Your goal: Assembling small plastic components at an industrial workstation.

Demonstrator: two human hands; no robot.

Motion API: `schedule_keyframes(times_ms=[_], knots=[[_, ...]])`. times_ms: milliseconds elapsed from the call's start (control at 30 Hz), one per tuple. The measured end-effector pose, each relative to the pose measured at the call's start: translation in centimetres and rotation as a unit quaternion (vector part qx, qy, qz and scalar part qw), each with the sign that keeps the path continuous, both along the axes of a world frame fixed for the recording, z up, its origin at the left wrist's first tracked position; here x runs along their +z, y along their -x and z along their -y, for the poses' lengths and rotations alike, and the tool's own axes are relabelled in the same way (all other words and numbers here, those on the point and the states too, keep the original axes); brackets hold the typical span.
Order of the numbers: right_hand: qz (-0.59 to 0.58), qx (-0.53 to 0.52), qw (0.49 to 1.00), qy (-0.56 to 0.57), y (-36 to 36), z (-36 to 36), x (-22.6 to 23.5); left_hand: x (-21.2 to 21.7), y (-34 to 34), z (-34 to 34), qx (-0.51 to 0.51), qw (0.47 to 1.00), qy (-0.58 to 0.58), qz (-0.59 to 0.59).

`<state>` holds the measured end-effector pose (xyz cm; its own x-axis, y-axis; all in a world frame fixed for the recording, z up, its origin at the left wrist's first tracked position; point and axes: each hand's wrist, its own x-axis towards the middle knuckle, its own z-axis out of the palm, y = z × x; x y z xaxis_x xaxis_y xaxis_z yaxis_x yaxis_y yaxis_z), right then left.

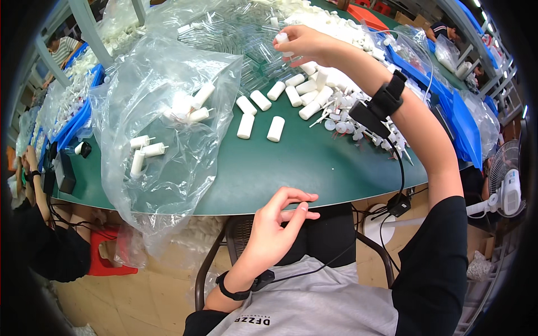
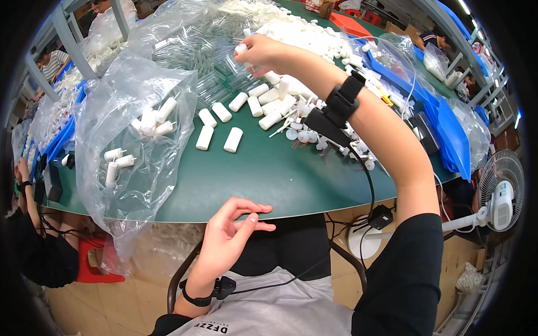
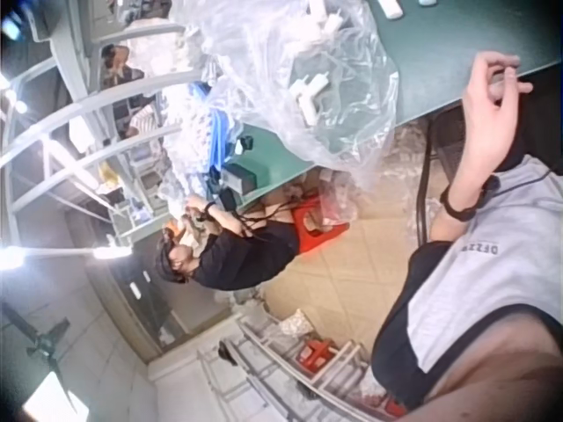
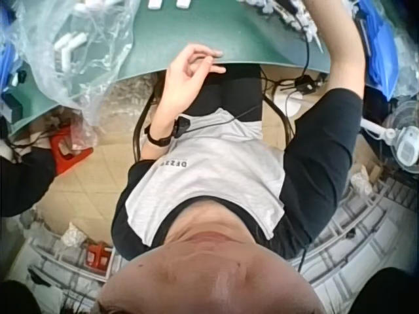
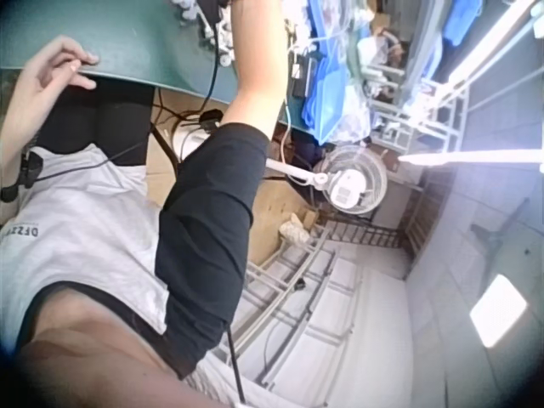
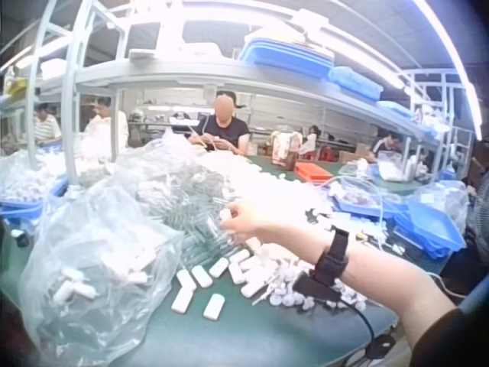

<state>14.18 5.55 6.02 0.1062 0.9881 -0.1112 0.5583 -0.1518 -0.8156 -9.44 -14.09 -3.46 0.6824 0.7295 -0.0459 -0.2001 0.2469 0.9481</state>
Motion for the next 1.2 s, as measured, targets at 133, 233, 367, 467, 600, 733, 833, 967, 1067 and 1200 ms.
schedule_keyframes(times_ms=[133, 233, 367, 467, 600, 733, 833, 967, 1067, 1200], knots=[[0.051, 0.045, 0.997, 0.03, 0.3, -1.5, -1.2, 0.1, 0.0, -0.2, -0.009, 1.0, 0.005, -0.008], [0.095, 0.075, 0.992, 0.022, 0.9, -1.2, -1.1, 0.2, 0.1, 0.0, -0.001, 1.0, 0.006, -0.018], [0.106, 0.088, 0.99, -0.022, 1.1, 2.3, 1.0, 0.3, 0.0, -0.2, -0.018, 0.999, -0.013, -0.028], [0.078, 0.147, 0.979, -0.122, 1.9, 8.5, 2.5, 0.5, 0.2, -0.2, -0.011, 0.997, 0.067, 0.047], [-0.169, 0.221, 0.952, -0.125, 4.9, 18.2, 2.3, 1.6, 0.8, 0.7, 0.016, 0.994, 0.075, 0.078], [-0.155, 0.283, 0.945, -0.056, 5.4, 26.0, 2.0, 2.4, 0.4, 1.9, -0.003, 0.996, 0.051, 0.072], [-0.15, 0.267, 0.948, -0.085, 5.2, 29.0, -0.1, 2.5, -0.3, 3.1, -0.03, 0.996, 0.042, 0.072], [-0.196, 0.215, 0.954, -0.068, 4.7, 31.1, -1.7, 1.9, -1.1, 5.0, -0.009, 0.995, 0.034, 0.096], [-0.196, 0.182, 0.951, -0.157, 4.0, 32.0, -2.7, 1.7, -1.8, 5.8, 0.035, 0.994, -0.014, 0.103], [-0.197, 0.095, 0.955, -0.2, 2.8, 33.1, -3.8, 1.3, -1.9, 6.1, 0.042, 0.982, -0.177, 0.047]])
